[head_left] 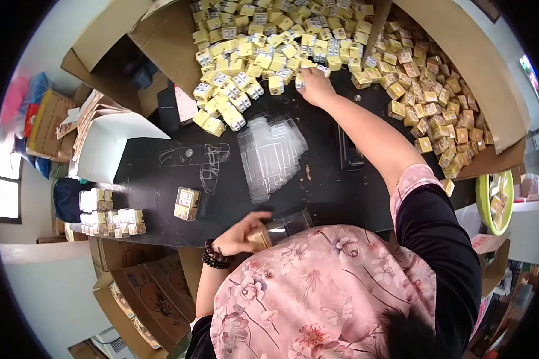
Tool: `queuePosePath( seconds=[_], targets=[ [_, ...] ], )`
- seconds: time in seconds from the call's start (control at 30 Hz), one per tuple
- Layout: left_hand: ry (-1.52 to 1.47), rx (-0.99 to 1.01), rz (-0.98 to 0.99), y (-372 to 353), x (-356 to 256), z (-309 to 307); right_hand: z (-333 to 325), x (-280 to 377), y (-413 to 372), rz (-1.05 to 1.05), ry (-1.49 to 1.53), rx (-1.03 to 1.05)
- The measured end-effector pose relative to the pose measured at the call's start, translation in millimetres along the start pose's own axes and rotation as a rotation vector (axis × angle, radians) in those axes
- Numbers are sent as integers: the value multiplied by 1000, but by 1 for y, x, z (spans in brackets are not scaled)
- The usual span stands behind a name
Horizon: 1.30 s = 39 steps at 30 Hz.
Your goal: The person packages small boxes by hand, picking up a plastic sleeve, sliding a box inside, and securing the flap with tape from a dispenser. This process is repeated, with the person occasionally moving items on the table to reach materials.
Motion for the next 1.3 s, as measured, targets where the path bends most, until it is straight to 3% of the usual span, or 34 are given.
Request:
queuePosePath(
  seconds=[0.07, 0.2, 0.27, 0.33, 0.37, 0.4, 0.47, 0.57, 0.7, 0.83, 0.9, 0.97, 1.03, 1.3],
  targets=[
    [340, 141, -100, -16, 44, -11, 15, -19, 16, 18, -122, 55],
    [46, 4, 71, -12, 8, 0, 10, -19, 19, 127, -84, 198],
    [-66, -219, 17, -10, -4, -2, -5, -2, 0, 262, 426, 173],
    [-67, -484, 67, 1, -17, -3, -18, 20, -35, 414, 1282, 275],
    [261, -681, 108, 7, -23, -8, -23, 33, -58, 496, 1735, 331],
    [597, -869, 150, 13, -31, -11, -28, 47, -81, 507, 1944, 405],
    [651, -952, 65, 26, -57, -3, -42, 82, -127, 543, 2185, 479],
    [1125, -1083, 257, 40, -73, 7, -48, 114, -179, 541, 1819, 416],
    [1476, -974, 306, 47, -84, 32, -47, 126, -212, 552, 1379, 318],
    [1401, -931, 317, 51, -81, 47, -48, 122, -227, 495, 1349, 349],
    [1079, -932, 326, 52, -78, 49, -57, 128, -231, 282, 1324, 404],
    [962, -889, 333, 54, -74, 51, -69, 132, -238, 239, 1319, 408],
    [736, -819, 338, 55, -69, 49, -82, 138, -243, 55, 1202, 420],
    [799, -700, 301, 57, -75, 53, -104, 133, -241, 117, 1206, 621]
  ],
)
Point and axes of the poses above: each hand's wrist, its own y-axis towards the middle knuckle, its own z-axis out of the palm, x = y × z, the point moved 3 cm from there along y, towards the middle knuckle, and after that the axes turned 12 degrees about y, right-handed, at the moved point
